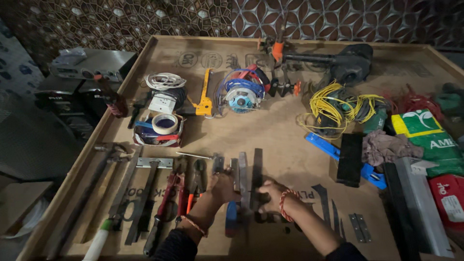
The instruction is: The person organizes a variety of tools on a wooden workbench, handling items like a blue plastic guide, files, pliers, and a large metal bracket.
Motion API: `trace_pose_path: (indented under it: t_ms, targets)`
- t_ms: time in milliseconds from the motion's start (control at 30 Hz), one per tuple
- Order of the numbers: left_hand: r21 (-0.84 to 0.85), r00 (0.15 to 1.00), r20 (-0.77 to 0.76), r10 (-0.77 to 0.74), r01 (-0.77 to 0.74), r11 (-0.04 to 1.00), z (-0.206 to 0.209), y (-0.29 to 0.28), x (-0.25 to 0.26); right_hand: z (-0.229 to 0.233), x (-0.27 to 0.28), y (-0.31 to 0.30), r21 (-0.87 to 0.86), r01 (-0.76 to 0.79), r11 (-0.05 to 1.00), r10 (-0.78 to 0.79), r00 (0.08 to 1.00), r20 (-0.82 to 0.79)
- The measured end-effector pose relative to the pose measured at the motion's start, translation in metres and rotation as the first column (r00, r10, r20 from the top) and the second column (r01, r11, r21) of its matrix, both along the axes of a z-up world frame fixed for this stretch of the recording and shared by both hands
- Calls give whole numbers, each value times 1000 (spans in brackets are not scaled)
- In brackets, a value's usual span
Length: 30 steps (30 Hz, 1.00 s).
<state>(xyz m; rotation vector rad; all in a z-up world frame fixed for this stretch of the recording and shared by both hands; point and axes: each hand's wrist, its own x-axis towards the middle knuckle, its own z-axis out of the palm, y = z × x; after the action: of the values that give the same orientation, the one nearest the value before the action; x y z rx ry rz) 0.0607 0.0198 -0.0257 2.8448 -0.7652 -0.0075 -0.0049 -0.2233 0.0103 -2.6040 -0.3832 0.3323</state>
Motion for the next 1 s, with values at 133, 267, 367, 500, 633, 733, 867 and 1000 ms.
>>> trace_pose_path:
  t_ms: [133,267,367,500,633,733,867,1000]
  targets:
    - [-91,999,32,-15,18,996,-12,-1,2,-5,-3,-2,-21,-49,999,45,985,-166]
    - [19,989,-145,16,-13,1000,-13,-2,3,17,-10,3,-82,-162,983,146,975,-167]
    - [31,997,9,-80,80,996,-12,1,3,46,-17,11,-70,-24,997,-8,902,-432]
    - [-89,984,149,-101,115,989,-6,3,0,60,-16,16,-165,-68,984,-18,882,-471]
    - [100,982,-178,55,-38,994,21,2,-7,61,-15,17,-91,-74,993,21,875,-483]
    - [-25,966,-250,-65,61,998,47,20,-9,65,-19,22,-142,-30,989,-33,906,-422]
    - [-156,920,-214,-327,299,942,62,23,-6,59,-20,24,-143,-7,990,-54,907,-417]
    - [-23,896,-327,-301,311,950,55,27,-5,46,-23,16,-22,5,1000,-14,906,-424]
